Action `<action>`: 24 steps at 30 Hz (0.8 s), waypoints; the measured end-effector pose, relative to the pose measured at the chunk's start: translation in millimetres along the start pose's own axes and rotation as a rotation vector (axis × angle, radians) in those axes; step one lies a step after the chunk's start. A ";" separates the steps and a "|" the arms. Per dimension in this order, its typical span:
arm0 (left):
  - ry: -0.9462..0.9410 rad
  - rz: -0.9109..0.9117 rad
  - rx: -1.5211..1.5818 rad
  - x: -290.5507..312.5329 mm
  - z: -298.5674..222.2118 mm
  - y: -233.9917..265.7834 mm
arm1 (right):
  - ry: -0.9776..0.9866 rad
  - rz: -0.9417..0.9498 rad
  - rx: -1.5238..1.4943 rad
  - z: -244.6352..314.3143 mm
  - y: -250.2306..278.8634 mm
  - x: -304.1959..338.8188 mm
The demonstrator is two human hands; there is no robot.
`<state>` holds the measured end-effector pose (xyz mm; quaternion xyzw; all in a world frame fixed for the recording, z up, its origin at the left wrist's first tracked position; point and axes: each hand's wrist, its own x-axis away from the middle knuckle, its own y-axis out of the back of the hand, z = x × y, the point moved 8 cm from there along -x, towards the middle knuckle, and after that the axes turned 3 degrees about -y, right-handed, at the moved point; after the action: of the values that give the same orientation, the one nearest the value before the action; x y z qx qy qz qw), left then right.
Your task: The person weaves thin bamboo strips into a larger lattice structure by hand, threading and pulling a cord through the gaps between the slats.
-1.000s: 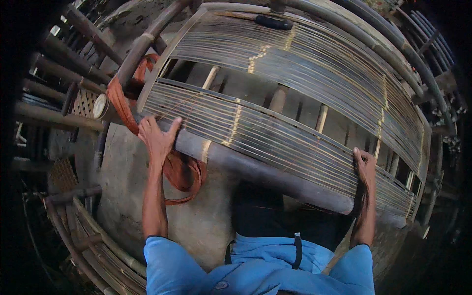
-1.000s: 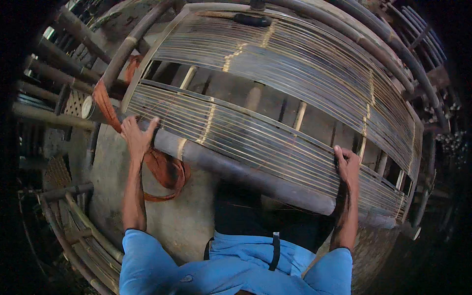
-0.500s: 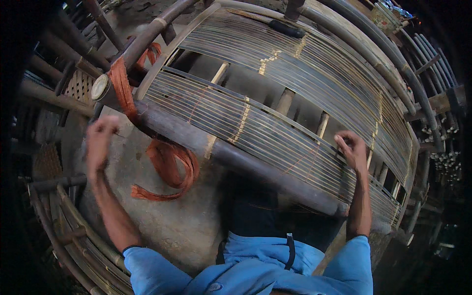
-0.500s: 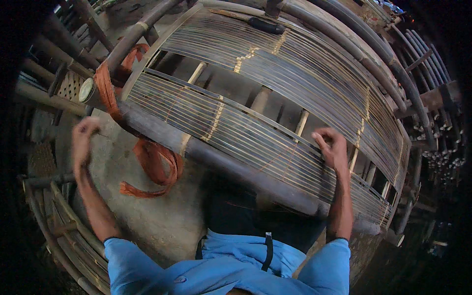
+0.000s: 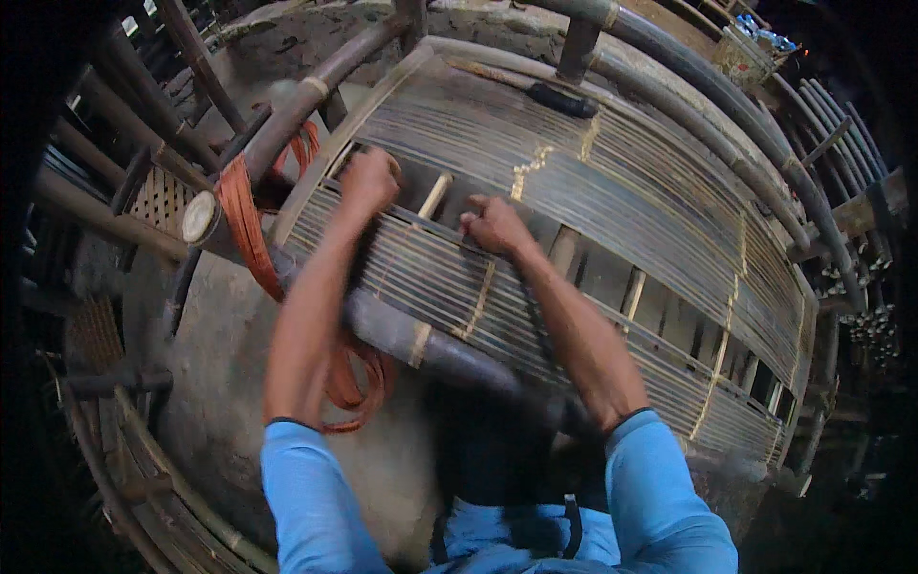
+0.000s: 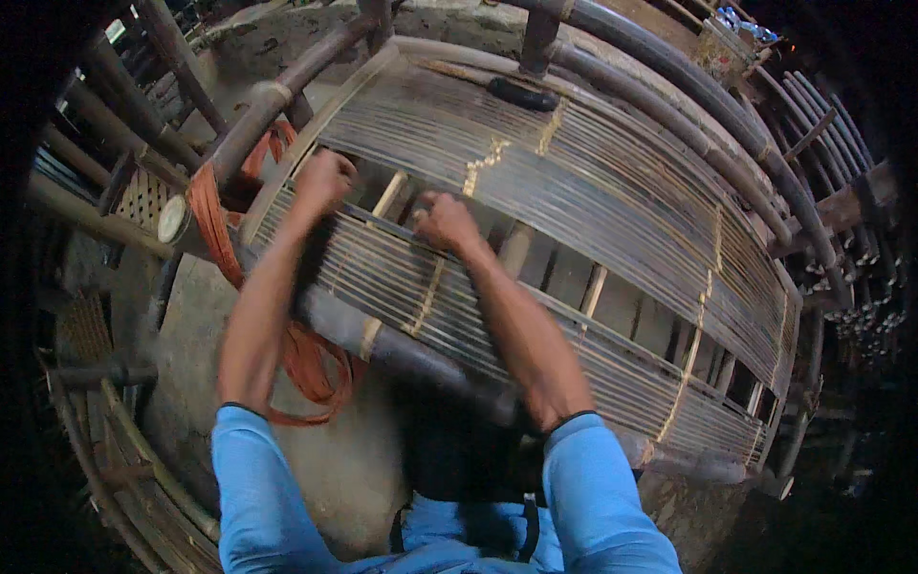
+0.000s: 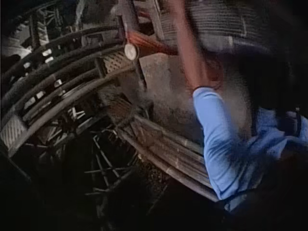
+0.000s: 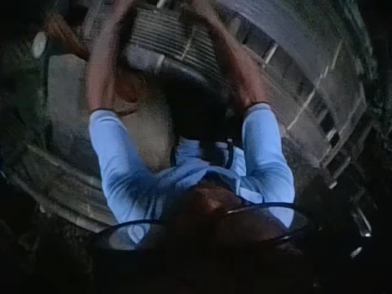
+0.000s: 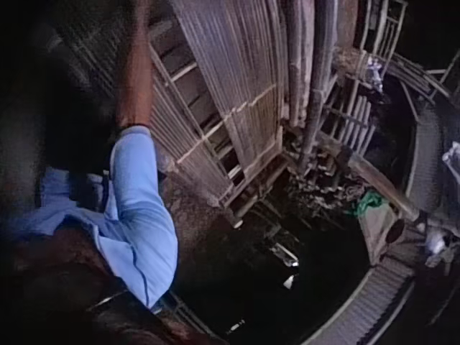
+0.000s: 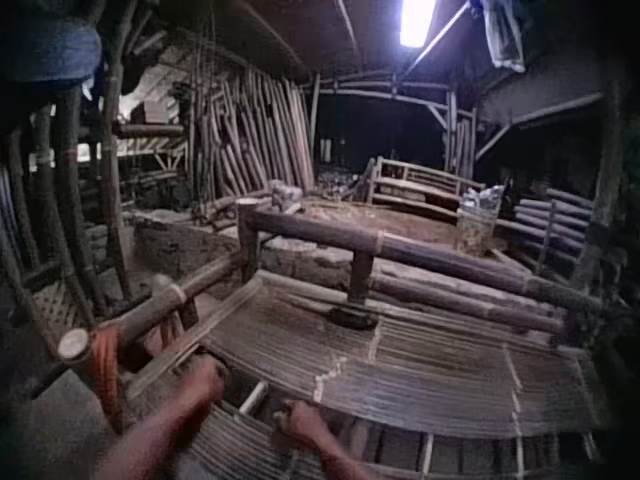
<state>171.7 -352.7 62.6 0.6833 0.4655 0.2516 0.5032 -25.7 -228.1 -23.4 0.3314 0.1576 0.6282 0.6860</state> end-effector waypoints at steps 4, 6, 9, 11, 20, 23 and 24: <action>-0.013 0.092 -0.116 2.6 -34.1 -68.0 | -0.111 -0.156 -0.008 -11.2 -20.7 -28.4; -0.007 0.135 -0.051 1.2 -32.8 -67.5 | -0.025 0.067 -0.179 -4.2 -34.3 -33.5; -0.022 0.241 0.061 4.1 -27.8 -63.6 | -0.001 -0.002 -0.252 -3.3 -31.7 -30.9; -0.070 0.119 0.111 6.4 -24.3 -48.5 | -0.070 0.025 -0.322 1.3 -29.5 -29.9; -0.006 0.596 1.509 63.6 -65.7 -4.1 | 0.174 0.113 -0.711 50.4 27.6 38.5; 0.020 0.471 1.363 95.4 -62.5 -9.1 | 0.263 0.117 -0.514 81.8 27.8 57.5; -0.075 0.296 1.073 98.0 -56.0 0.0 | 0.267 0.098 -0.412 86.4 31.1 62.4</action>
<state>169.3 -240.2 71.0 0.9101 0.4092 0.0229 0.0605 15.4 -190.3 72.6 0.1062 0.0992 0.7178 0.6809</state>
